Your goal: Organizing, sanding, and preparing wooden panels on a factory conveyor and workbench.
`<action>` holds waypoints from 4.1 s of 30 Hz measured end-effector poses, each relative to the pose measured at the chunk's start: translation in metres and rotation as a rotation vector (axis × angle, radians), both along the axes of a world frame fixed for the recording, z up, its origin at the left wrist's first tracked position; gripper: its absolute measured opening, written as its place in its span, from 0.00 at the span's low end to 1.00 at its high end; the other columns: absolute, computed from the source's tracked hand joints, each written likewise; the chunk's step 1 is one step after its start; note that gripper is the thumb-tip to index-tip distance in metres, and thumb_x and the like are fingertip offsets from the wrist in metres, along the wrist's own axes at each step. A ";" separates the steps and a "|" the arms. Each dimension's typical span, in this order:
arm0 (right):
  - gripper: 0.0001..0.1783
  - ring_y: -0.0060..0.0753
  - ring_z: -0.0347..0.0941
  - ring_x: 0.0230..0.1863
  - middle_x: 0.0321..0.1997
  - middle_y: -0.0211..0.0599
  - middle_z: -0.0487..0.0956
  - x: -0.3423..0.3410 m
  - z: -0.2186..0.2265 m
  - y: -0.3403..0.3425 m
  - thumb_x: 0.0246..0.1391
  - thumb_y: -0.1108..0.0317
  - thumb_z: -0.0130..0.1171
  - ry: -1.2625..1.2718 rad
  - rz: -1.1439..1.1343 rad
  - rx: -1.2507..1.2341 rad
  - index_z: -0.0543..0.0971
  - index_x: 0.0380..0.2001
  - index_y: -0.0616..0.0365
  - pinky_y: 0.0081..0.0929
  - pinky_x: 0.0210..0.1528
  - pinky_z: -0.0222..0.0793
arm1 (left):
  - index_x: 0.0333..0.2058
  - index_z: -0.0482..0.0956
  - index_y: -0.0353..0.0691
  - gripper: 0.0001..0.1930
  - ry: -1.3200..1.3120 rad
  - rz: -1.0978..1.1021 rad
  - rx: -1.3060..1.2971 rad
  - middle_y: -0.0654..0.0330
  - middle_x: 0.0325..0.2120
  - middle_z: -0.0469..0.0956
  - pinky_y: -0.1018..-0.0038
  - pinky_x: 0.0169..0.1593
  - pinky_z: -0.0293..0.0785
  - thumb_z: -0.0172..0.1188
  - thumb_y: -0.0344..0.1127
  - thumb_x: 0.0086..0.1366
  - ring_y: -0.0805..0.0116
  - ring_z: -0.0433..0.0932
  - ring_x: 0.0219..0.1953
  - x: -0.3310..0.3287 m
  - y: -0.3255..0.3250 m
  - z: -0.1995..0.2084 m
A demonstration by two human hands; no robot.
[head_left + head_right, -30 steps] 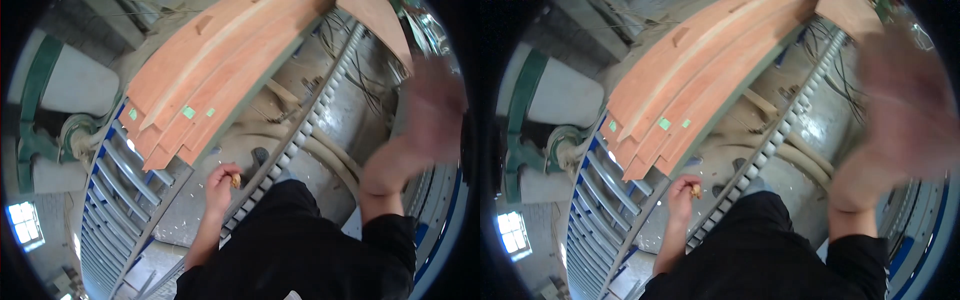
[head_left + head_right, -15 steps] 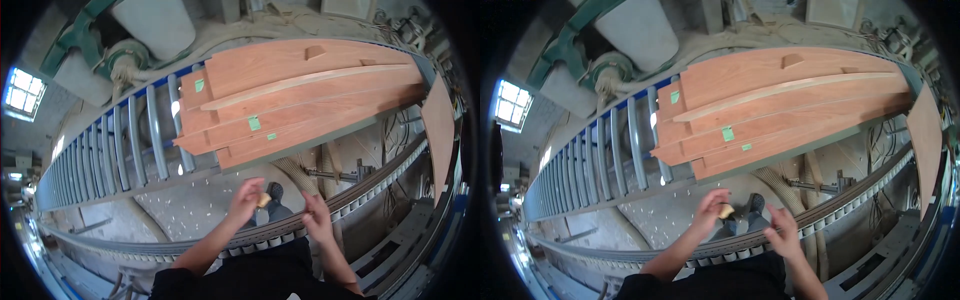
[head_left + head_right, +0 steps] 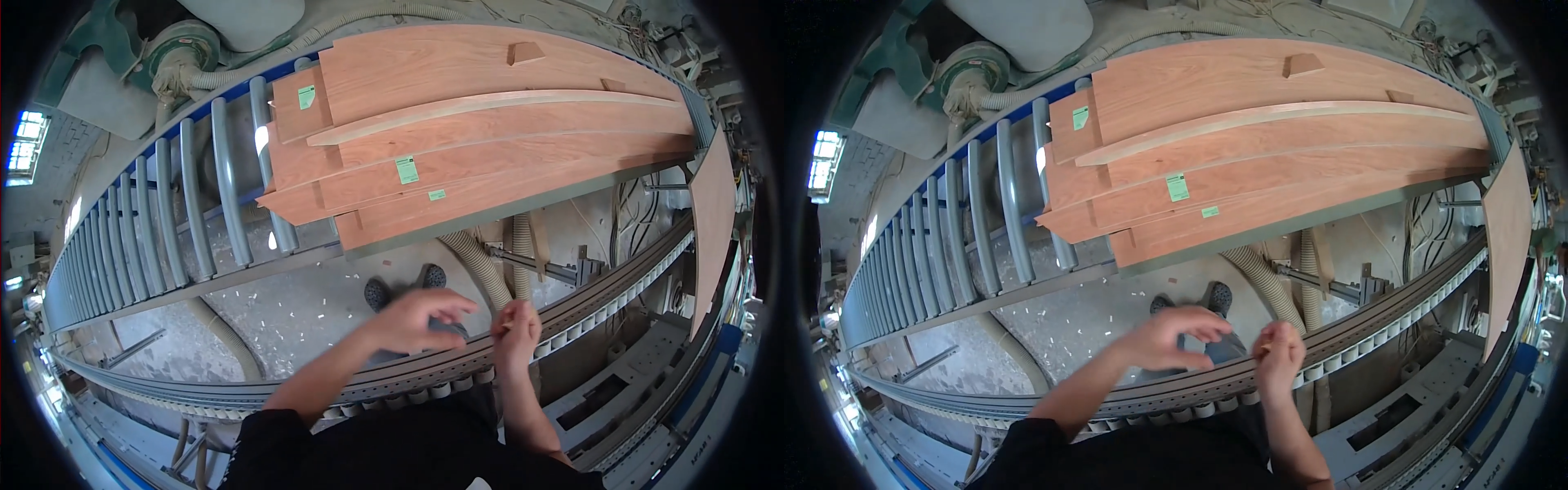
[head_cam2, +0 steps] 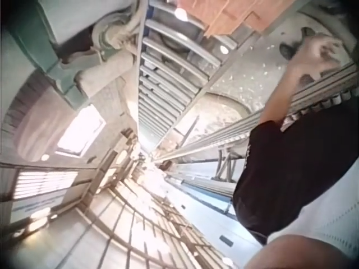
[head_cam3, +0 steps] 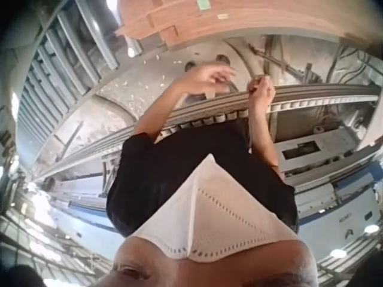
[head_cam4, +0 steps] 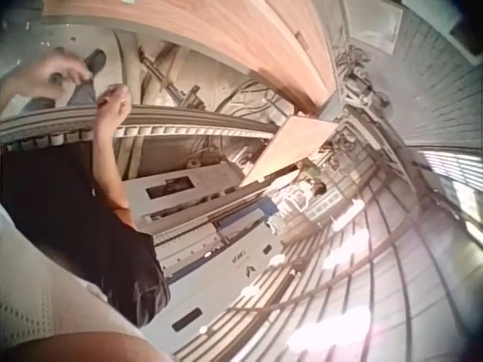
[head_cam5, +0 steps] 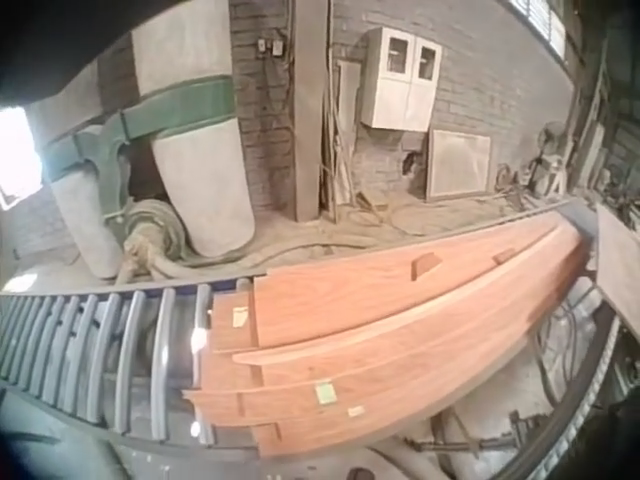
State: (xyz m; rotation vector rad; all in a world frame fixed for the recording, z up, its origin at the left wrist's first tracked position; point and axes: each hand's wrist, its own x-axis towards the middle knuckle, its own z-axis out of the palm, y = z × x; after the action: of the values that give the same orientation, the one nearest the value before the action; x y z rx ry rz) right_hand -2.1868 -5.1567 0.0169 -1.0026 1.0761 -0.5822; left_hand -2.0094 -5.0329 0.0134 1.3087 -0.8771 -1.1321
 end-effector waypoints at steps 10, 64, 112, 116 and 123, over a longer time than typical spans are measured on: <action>0.03 0.42 0.72 0.26 0.29 0.41 0.73 -0.030 0.000 -0.016 0.49 0.75 0.61 0.466 0.636 -1.012 0.81 0.29 0.60 0.32 0.30 0.70 | 0.45 0.80 0.46 0.16 -1.369 0.659 0.181 0.59 0.40 0.77 0.63 0.51 0.70 0.60 0.31 0.56 0.56 0.74 0.45 0.201 -0.054 -0.070; 0.04 0.41 0.73 0.25 0.26 0.40 0.74 -0.022 -0.001 -0.023 0.51 0.71 0.61 0.513 0.726 -0.932 0.82 0.30 0.59 0.31 0.29 0.71 | 0.39 0.82 0.44 0.12 -1.214 0.467 0.286 0.59 0.34 0.81 0.66 0.38 0.77 0.65 0.38 0.55 0.59 0.80 0.36 0.249 -0.049 -0.100; 0.06 0.43 0.73 0.27 0.26 0.39 0.74 -0.030 0.007 -0.019 0.54 0.69 0.58 0.437 0.646 -0.894 0.81 0.29 0.60 0.33 0.32 0.70 | 0.49 0.71 0.30 0.18 0.446 1.067 0.088 0.53 0.40 0.75 0.66 0.47 0.77 0.61 0.28 0.62 0.62 0.77 0.40 0.272 0.019 -0.154; 0.06 0.41 0.74 0.27 0.27 0.35 0.74 -0.040 0.012 -0.022 0.54 0.67 0.60 0.472 0.585 -0.951 0.81 0.30 0.57 0.33 0.31 0.71 | 0.51 0.69 0.26 0.19 0.409 1.086 0.016 0.52 0.40 0.74 0.68 0.50 0.77 0.60 0.25 0.62 0.61 0.75 0.43 0.259 0.005 -0.160; 0.11 0.43 0.74 0.26 0.27 0.36 0.74 -0.045 0.009 -0.019 0.56 0.60 0.57 0.458 0.501 -0.982 0.81 0.28 0.55 0.36 0.29 0.72 | 0.52 0.70 0.26 0.18 0.268 1.061 -0.049 0.50 0.45 0.73 0.70 0.53 0.76 0.57 0.23 0.64 0.61 0.76 0.44 0.235 0.008 -0.173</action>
State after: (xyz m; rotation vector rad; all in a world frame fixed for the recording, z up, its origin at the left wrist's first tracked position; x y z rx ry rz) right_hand -2.2314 -5.1761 0.0260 -2.2707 0.8485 -0.4631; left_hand -1.7747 -5.0250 -0.1596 1.2689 0.0499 -0.4054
